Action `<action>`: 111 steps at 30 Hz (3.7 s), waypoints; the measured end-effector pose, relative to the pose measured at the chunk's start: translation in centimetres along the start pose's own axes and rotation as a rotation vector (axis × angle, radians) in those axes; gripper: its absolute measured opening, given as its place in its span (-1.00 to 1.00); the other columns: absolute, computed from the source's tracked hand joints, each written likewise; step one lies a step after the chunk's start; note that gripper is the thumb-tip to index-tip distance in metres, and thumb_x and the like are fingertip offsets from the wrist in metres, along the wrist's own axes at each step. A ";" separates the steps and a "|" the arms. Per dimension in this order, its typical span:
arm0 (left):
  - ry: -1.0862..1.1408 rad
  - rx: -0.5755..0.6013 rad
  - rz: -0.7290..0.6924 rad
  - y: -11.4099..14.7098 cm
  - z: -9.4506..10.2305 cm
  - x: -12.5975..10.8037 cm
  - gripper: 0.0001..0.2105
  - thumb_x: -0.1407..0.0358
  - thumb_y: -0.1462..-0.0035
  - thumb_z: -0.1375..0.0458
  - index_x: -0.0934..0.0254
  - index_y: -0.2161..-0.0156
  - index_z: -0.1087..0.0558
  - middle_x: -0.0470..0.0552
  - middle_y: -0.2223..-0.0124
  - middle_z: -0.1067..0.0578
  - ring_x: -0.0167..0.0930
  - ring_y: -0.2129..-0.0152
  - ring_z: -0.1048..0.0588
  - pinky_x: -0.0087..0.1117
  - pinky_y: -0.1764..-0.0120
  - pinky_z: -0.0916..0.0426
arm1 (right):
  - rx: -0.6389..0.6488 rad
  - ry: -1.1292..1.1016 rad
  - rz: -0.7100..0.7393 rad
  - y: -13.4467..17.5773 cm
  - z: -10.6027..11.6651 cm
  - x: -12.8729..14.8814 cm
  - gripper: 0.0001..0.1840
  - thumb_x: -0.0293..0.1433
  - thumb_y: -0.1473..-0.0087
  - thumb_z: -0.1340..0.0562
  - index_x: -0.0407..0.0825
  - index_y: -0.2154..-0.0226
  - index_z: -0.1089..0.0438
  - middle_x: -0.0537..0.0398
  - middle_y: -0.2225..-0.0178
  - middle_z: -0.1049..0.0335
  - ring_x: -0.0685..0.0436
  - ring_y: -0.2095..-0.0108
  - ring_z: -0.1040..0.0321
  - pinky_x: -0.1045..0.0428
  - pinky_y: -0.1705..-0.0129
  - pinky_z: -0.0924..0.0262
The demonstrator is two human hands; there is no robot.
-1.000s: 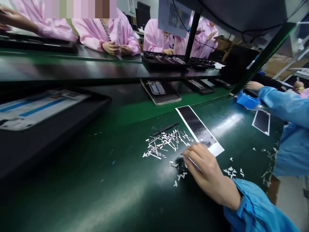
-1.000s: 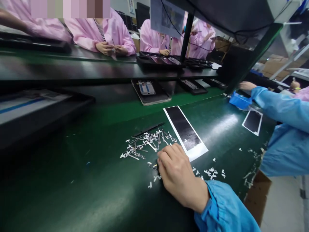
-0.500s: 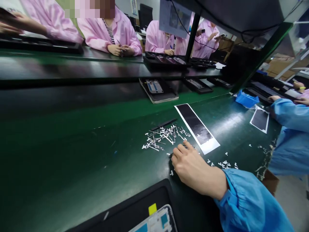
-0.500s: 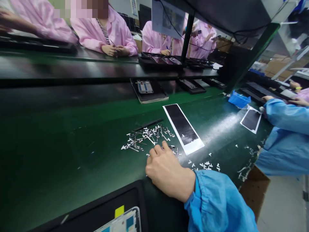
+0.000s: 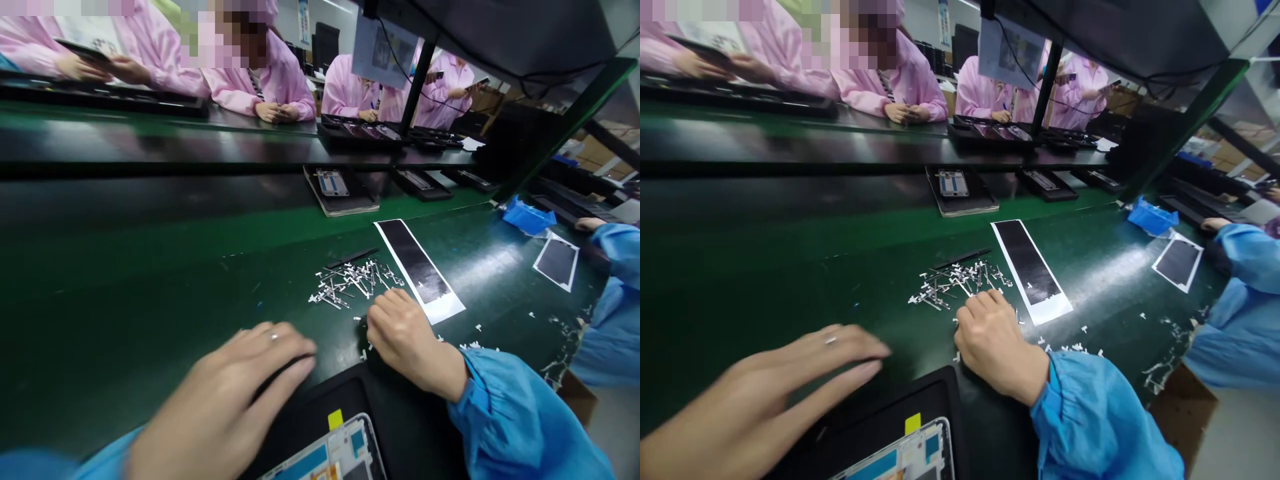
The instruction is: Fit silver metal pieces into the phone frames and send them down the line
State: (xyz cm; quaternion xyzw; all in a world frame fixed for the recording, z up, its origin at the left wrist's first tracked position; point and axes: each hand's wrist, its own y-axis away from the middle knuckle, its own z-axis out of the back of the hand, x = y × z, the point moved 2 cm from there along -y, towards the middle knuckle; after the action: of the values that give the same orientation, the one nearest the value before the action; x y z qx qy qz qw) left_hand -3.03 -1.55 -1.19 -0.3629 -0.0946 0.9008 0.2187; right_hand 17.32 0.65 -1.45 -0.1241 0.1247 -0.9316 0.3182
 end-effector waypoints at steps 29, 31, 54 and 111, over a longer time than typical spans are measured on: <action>-0.001 -0.077 -0.164 -5.4 -7.1 -5.0 -0.75 0.36 -0.07 0.08 0.32 0.50 -0.42 0.03 0.51 -0.47 -0.35 0.56 -0.44 -0.33 0.45 -0.32 | -0.321 -1.010 -0.638 1.4 -0.1 -1.1 -0.87 -0.39 0.01 -0.09 -0.06 0.52 -0.27 0.25 0.60 -0.21 0.06 0.54 -0.16 0.14 0.47 -0.04; -0.063 -0.084 -0.237 -5.3 -7.0 -5.0 -0.72 0.39 -0.08 0.12 0.32 0.52 -0.39 0.06 0.48 -0.47 -0.33 0.53 -0.44 -0.30 0.41 -0.32 | -0.320 -1.036 -0.644 1.3 0.0 -1.1 -0.88 -0.40 0.03 -0.10 -0.06 0.54 -0.27 0.25 0.60 -0.22 0.06 0.53 -0.17 0.13 0.45 -0.06; -0.030 -0.098 -0.189 -5.5 -3.4 -5.9 -0.80 0.36 -0.11 0.04 0.24 0.45 -0.41 -0.19 0.53 -0.49 -0.56 0.62 -0.45 -0.63 0.55 -0.31 | -0.235 -1.433 -0.575 1.1 1.0 -0.7 -0.91 -0.43 0.04 -0.16 -0.07 0.51 -0.36 0.17 0.52 -0.32 0.03 0.43 -0.24 0.11 0.34 -0.11; -0.178 0.163 -0.074 2.7 -3.2 -4.6 -0.70 0.48 -0.03 0.17 0.26 0.55 -0.36 -0.09 0.55 -0.43 -0.46 0.60 -0.42 -0.47 0.51 -0.26 | -0.260 0.100 0.187 9.0 -1.3 8.2 -0.62 -0.59 -0.13 0.13 -0.07 0.50 -0.31 0.07 0.30 -0.41 -0.07 0.35 -0.26 -0.05 0.14 -0.02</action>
State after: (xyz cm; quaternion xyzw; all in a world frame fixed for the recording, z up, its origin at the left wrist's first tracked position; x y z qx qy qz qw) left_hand 1.29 -6.04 -1.52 -0.2590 -0.0535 0.9255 0.2713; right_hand 15.72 -11.15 -4.18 -0.1054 0.2707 -0.8790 0.3781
